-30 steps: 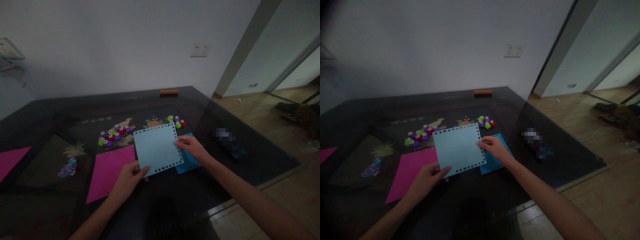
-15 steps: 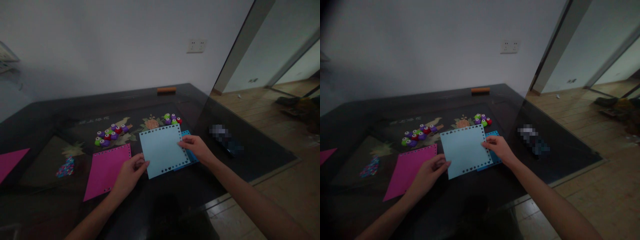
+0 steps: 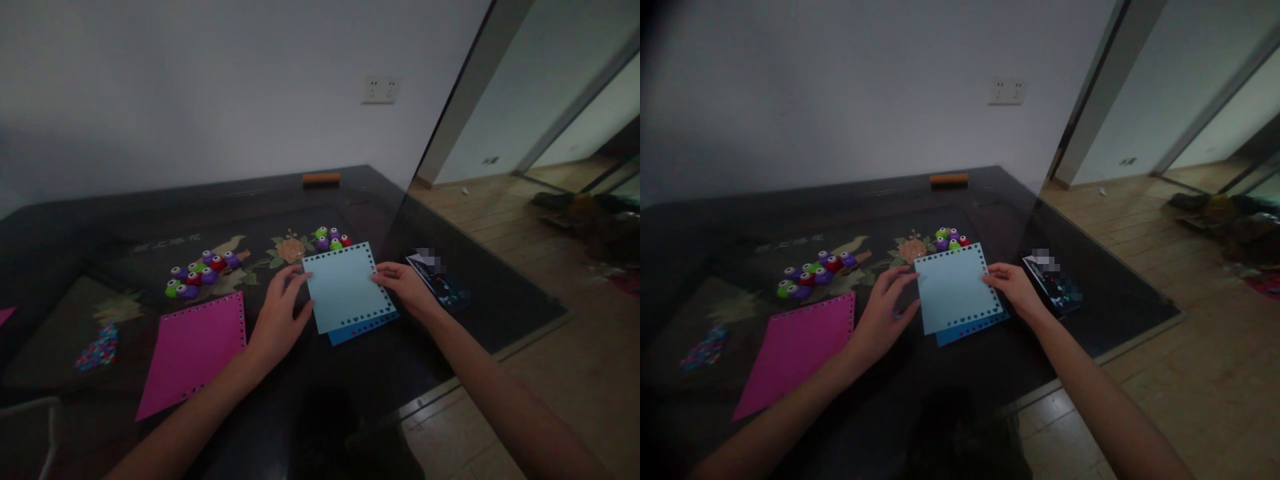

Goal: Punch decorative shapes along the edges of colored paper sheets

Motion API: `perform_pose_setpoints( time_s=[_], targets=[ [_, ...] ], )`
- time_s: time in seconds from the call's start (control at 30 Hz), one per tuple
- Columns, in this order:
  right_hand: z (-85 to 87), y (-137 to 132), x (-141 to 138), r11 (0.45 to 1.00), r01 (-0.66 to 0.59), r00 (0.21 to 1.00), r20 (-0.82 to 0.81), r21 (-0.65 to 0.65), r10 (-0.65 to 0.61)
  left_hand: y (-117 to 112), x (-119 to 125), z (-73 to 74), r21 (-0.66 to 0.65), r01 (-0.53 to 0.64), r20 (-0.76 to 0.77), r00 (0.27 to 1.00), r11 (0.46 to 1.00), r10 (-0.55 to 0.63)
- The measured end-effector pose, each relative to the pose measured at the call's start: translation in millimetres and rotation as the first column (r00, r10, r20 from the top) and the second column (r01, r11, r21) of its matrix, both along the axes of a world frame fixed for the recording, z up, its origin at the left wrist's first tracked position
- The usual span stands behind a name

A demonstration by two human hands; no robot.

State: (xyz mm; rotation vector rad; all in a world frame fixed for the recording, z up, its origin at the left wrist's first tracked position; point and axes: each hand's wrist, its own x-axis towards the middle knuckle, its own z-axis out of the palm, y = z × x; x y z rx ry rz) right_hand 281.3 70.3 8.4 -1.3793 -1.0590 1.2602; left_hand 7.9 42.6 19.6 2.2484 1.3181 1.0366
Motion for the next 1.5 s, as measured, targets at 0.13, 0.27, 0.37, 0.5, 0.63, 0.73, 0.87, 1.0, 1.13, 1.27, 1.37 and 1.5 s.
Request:
perform_pose_setpoints(
  time_s=[0.13, 0.27, 0.37, 0.5, 0.63, 0.73, 0.87, 1.0, 1.13, 1.27, 1.37, 1.5],
  targets=[
    [-4.3, 1.4, 6.3, 1.000, -0.006, 1.000, 0.028, -0.028, 0.007, -5.5, 5.1, -5.9, 0.029, 0.063, -0.165, 0.985, 0.998, -0.057],
    [-0.5, -0.4, 12.9, 0.998, -0.030, 0.998, 0.057, -0.047, 0.033, -8.8, 5.3, -8.1, 0.032, 0.108, -0.283, 0.955, 0.994, -0.094],
    [3.7, -2.8, 14.9, 0.995, -0.064, 0.993, 0.093, -0.082, 0.072, -10.1, 5.7, -7.9, 0.040, 0.119, -0.330, 0.939, 0.992, -0.099],
    [6.8, -5.0, 14.9, 0.990, -0.088, 0.982, 0.160, -0.112, 0.105, -12.9, 7.7, -7.9, 0.038, 0.131, -0.374, 0.921, 0.991, -0.107],
    [7.3, -5.5, 14.6, 0.989, -0.091, 0.976, 0.189, -0.116, 0.112, -16.0, 9.3, -10.2, 0.017, 0.138, -0.417, 0.901, 0.990, -0.118],
    [7.5, -5.5, 14.1, 0.989, -0.081, 0.976, 0.190, -0.128, 0.104, -17.6, 10.1, -12.1, -0.018, 0.136, -0.453, 0.882, 0.991, -0.129],
    [8.4, -5.3, 12.8, 0.986, -0.079, 0.980, 0.173, -0.146, 0.104, -18.4, 10.5, -14.3, -0.056, 0.130, -0.458, 0.878, 0.990, -0.141],
    [9.2, -5.2, 11.6, 0.984, -0.070, 0.980, 0.174, -0.162, 0.098, -18.1, 10.4, -16.8, -0.063, 0.140, -0.451, 0.879, 0.988, -0.153],
    [8.0, -4.9, 11.6, 0.986, -0.066, 0.975, 0.200, -0.154, 0.097, -18.1, 10.4, -18.6, -0.059, 0.136, -0.458, 0.877, 0.989, -0.148],
    [7.3, -4.5, 11.3, 0.988, -0.064, 0.972, 0.217, -0.140, 0.094, -18.1, 10.7, -18.8, -0.065, 0.139, -0.454, 0.878, 0.988, -0.154],
    [7.6, -4.3, 10.9, 0.988, -0.071, 0.972, 0.213, -0.140, 0.100, -18.0, 10.9, -19.0, -0.082, 0.141, -0.456, 0.875, 0.987, -0.163],
    [7.1, -4.3, 11.5, 0.987, -0.082, 0.968, 0.225, -0.136, 0.112, -18.0, 11.0, -19.7, -0.077, 0.134, -0.443, 0.883, 0.988, -0.154]
  ],
)
